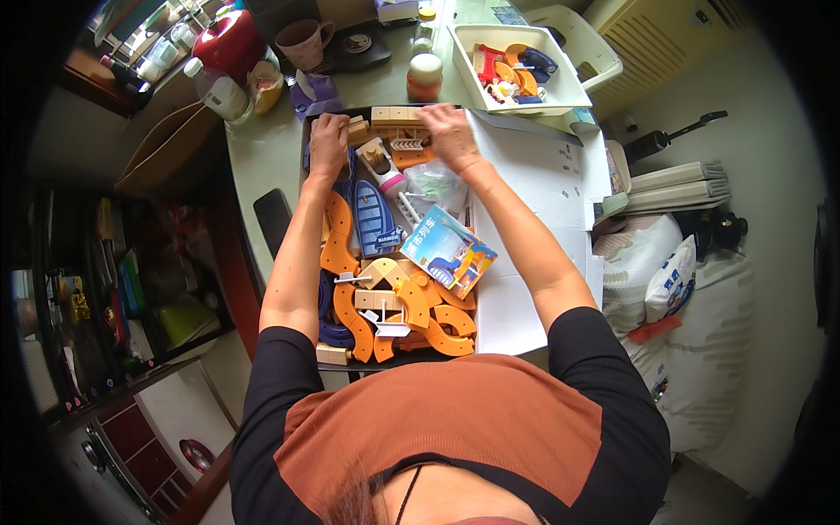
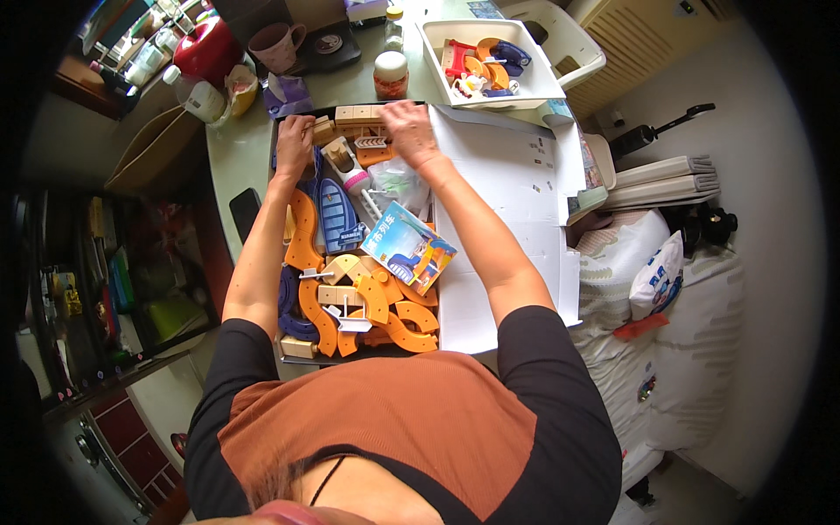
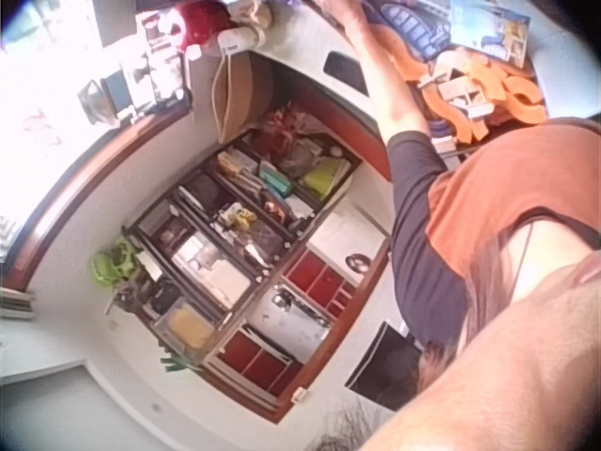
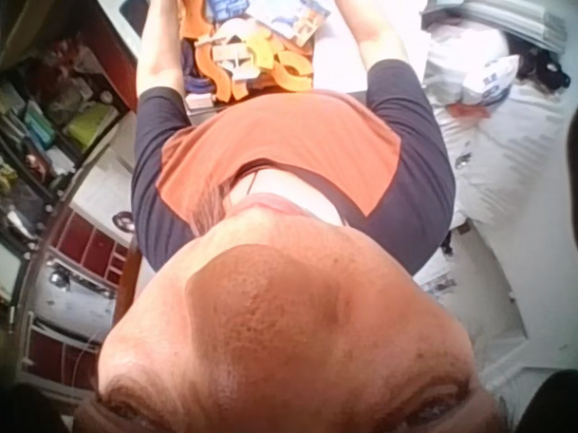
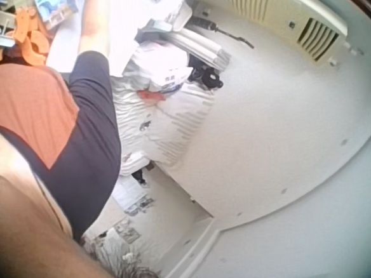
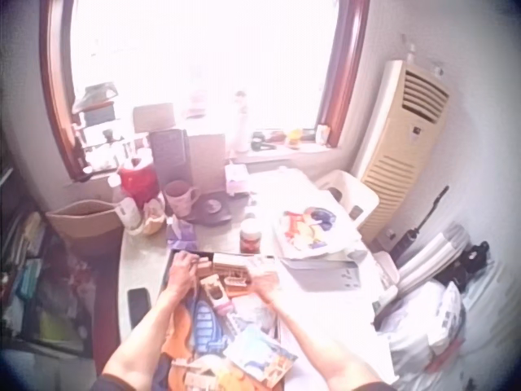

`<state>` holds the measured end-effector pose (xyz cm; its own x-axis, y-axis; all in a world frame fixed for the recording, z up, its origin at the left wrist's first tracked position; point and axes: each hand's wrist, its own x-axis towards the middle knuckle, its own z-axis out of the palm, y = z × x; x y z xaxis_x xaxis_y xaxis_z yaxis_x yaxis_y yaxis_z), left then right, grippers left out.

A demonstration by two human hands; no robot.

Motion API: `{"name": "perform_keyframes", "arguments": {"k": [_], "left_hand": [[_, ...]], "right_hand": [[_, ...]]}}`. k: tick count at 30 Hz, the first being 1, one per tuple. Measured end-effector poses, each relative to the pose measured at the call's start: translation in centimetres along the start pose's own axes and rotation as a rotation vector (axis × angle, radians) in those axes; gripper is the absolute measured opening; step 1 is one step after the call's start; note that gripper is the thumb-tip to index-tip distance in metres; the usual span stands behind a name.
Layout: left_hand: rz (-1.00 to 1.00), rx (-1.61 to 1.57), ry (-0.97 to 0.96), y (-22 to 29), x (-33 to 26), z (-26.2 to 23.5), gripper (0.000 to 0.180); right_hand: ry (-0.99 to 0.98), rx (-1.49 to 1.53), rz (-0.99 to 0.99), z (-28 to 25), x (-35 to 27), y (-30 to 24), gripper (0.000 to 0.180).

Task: The person assembles a toy train track on a table using blue and orange curved track pieces, straight wooden blocks, and a small white support. They retrieve additional orange track pieces from a nearby shelf and place them on the table, then continue arranging and connecting the pieces into a layout.

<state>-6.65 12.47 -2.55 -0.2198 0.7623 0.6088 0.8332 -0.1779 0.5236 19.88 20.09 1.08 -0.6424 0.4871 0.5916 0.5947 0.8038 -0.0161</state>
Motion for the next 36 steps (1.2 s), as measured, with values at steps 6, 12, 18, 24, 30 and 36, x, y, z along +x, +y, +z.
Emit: {"name": "perform_keyframes", "arguments": {"k": [6,12,18,24,30,36], "left_hand": [[0.128,0.009,0.038,3.5,-0.1,-0.2,0.025],[0.216,0.122,0.013,5.0,0.2,1.4,0.02],[0.074,0.024,-0.027,4.4,0.0,2.5,0.031],[-0.443,-0.701,0.081,4.0,0.7,0.3,0.039],[-0.306,-1.032,-0.411,7.8,1.4,0.3,0.065],[0.007,-0.203,-0.254,7.5,1.9,2.4,0.047]], "right_hand": [[-0.029,-0.098,0.08,-1.0,-1.0,3.0,0.037],[-0.02,-0.129,0.075,-0.7,-1.3,2.8,0.042],[-0.039,-0.281,-0.043,0.3,0.1,1.8,0.04],[-0.123,0.175,0.176,-2.3,1.8,2.4,0.041],[-0.038,1.3,0.685,-1.7,2.1,-0.1,0.047],[-0.366,1.461,0.882,-2.1,-0.1,-0.3,0.032]]}}
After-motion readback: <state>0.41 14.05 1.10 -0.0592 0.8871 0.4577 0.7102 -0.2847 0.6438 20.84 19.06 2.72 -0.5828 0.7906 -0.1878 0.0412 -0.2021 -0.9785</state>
